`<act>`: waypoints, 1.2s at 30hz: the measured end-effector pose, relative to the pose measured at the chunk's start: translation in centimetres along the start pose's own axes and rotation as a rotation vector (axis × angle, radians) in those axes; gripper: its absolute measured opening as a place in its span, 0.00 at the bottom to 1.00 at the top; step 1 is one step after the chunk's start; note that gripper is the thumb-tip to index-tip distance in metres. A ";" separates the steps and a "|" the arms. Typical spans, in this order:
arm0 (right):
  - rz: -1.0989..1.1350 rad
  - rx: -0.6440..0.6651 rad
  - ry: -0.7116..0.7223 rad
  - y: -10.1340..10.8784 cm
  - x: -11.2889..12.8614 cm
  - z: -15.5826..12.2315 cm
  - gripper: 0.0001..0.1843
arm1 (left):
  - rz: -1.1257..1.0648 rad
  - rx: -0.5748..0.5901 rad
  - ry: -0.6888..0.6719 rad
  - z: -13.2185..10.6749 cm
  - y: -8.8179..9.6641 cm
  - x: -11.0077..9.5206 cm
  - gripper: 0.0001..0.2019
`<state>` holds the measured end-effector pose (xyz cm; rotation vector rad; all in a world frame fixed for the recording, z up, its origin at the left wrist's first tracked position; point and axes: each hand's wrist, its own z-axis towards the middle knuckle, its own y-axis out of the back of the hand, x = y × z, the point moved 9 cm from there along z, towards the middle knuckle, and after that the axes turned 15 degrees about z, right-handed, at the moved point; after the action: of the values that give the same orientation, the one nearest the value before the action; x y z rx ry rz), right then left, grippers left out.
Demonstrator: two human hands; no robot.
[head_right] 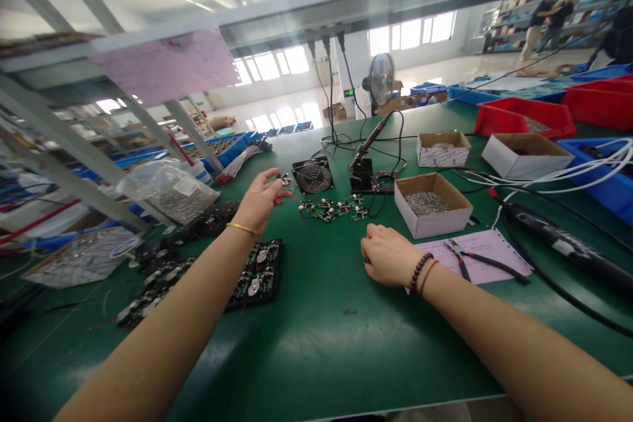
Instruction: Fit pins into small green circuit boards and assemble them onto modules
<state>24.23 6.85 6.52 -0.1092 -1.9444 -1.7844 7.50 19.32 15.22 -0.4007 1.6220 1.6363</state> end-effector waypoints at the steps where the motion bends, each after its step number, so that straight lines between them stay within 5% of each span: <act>1: -0.045 -0.004 -0.005 -0.3 0.3 0.0 0.05 | -0.227 0.026 0.045 -0.9 -0.6 0.4 0.10; 3: -0.114 -0.010 -0.008 -1.0 0.7 0.0 0.06 | -0.709 0.127 0.160 -3.3 -3.2 1.1 0.13; 5: -0.151 -0.007 -0.006 -1.6 0.9 0.2 0.08 | -0.956 0.238 0.245 -5.9 -6.6 1.6 0.16; 10: 0.025 -0.050 -0.041 -1.4 0.3 0.8 0.04 | -0.839 0.223 0.083 -9.0 -10.5 2.8 0.20; 16: 0.923 -0.084 -0.071 -1.2 -0.8 1.5 0.02 | -0.432 0.206 -0.138 -10.0 -11.2 2.5 0.14; 20: 1.244 -0.087 -0.026 -2.0 -0.9 1.8 0.12 | -0.199 0.172 -0.213 -10.6 -11.0 1.8 0.14; 31: 1.267 -0.097 -0.055 -2.6 -1.3 1.9 0.20 | -0.048 0.121 -0.244 -10.8 -10.5 1.6 0.15; 36: 1.097 -0.157 -0.063 -2.0 -2.0 2.1 0.20 | -0.305 0.183 -0.193 -10.3 -10.9 2.0 0.14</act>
<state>24.60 9.12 3.83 -1.0598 -1.3001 -1.1455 10.84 8.84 4.79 -0.3635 1.4705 1.2482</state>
